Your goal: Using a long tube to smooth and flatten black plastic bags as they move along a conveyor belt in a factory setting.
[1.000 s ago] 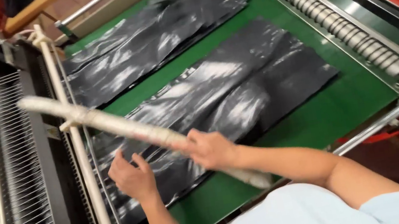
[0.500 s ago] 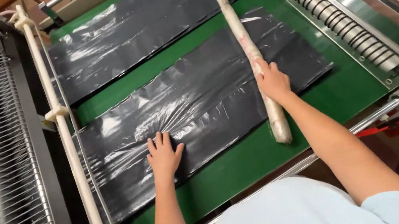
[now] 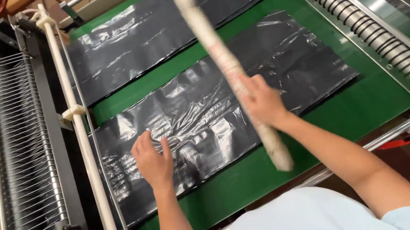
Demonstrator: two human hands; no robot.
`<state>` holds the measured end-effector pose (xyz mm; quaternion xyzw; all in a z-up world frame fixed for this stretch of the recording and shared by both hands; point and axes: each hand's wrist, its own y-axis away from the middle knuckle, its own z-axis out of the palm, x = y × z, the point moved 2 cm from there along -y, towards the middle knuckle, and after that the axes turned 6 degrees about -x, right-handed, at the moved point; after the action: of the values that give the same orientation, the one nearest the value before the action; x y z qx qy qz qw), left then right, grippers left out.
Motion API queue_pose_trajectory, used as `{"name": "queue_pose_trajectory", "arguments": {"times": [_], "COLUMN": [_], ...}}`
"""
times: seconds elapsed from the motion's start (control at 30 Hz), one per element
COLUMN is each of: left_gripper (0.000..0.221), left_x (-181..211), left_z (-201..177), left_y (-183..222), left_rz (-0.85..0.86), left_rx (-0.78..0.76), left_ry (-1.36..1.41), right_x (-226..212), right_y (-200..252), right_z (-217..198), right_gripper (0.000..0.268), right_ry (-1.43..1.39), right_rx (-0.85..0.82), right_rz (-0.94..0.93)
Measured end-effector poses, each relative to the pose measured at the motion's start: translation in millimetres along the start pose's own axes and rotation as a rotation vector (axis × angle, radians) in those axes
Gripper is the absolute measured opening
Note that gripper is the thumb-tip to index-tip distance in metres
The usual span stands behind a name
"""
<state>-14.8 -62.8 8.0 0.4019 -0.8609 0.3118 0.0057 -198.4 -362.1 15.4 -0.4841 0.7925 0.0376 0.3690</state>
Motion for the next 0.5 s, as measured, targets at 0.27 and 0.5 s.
{"name": "queue_pose_trajectory", "arguments": {"times": [0.27,0.5], "left_gripper": [0.040,0.037], "left_x": [-19.5,-15.9], "left_z": [-35.1,-40.2], "left_y": [-2.3,-4.4], "left_rz": [-0.015,-0.002], "left_rx": [0.392,0.475], "left_ry": [0.095,0.083], "right_x": [-150.3,-155.2], "right_y": [42.6,53.3], "right_z": [19.6,58.7], "right_gripper": [0.050,0.054], "right_ry": [-0.392,-0.374], "right_rx": [-0.276,-0.301], "right_rz": [-0.324,-0.494]}}
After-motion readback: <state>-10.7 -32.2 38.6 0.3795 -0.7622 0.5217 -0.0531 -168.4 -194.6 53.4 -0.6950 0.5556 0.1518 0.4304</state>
